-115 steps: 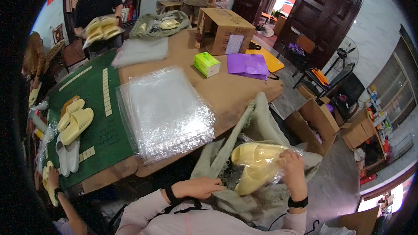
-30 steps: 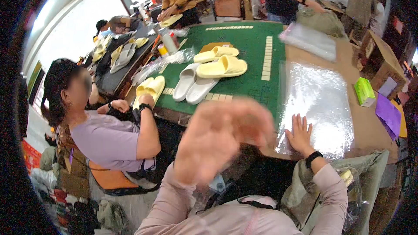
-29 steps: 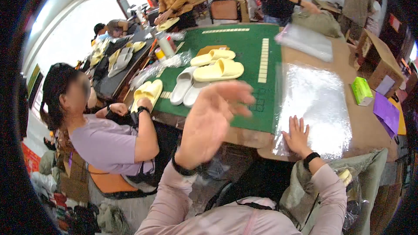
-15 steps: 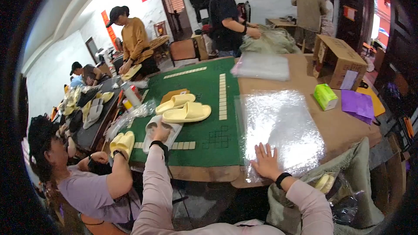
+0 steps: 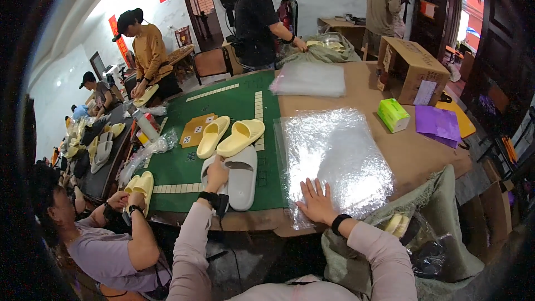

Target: The recorder is inspecting and packing slippers into plastic bags and placing them into a larger mesh bag.

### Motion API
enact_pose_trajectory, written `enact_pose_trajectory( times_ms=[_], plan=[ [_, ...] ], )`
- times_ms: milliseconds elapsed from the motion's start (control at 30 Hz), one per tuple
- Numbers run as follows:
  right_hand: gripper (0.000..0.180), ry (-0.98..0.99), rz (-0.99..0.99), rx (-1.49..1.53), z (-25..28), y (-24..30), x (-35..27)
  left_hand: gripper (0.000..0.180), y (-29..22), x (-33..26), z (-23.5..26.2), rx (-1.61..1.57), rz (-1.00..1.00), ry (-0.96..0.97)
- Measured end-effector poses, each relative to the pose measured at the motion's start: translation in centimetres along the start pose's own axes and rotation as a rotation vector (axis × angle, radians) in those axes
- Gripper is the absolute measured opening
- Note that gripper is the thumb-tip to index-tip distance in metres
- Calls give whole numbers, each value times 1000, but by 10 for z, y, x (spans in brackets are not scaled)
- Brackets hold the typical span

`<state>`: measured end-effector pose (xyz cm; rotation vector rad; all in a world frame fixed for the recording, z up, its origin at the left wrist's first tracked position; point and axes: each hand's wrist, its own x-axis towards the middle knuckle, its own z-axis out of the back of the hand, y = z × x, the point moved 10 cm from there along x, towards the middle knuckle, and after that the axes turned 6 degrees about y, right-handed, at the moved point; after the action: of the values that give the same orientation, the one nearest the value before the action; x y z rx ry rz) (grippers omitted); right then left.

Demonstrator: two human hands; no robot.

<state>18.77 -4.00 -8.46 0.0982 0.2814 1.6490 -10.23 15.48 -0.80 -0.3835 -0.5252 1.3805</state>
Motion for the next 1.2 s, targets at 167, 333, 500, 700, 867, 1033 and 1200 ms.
enact_pose_trajectory(
  times_ms=[167, 333, 500, 700, 867, 1033, 1200],
  plan=[
    [70, 3, 7, 10, -1, 2, 0, 35, -46, -44, -21, -21, -101, 4],
    [70, 21, 11, 28, -4, 8, 4, 31, -48, -65, 3, -39, -88, -129],
    [72, 47, 9, 93, -2, 0, 3, 32, -53, -113, 21, -136, 17, -62],
    [82, 77, 28, 147, -14, -14, 10, 37, -44, -164, 3, -715, 81, 105],
    [67, 23, 181, 385, 1, -29, 23, 41, -121, -164, -10, -1014, 51, 238],
    [43, 39, 137, 1059, 33, -32, -4, 35, -178, -132, -22, -921, -77, 165],
    [51, -190, -278, 1790, 68, -81, -54, 37, -239, -107, -39, -552, -187, 31]
  ],
)
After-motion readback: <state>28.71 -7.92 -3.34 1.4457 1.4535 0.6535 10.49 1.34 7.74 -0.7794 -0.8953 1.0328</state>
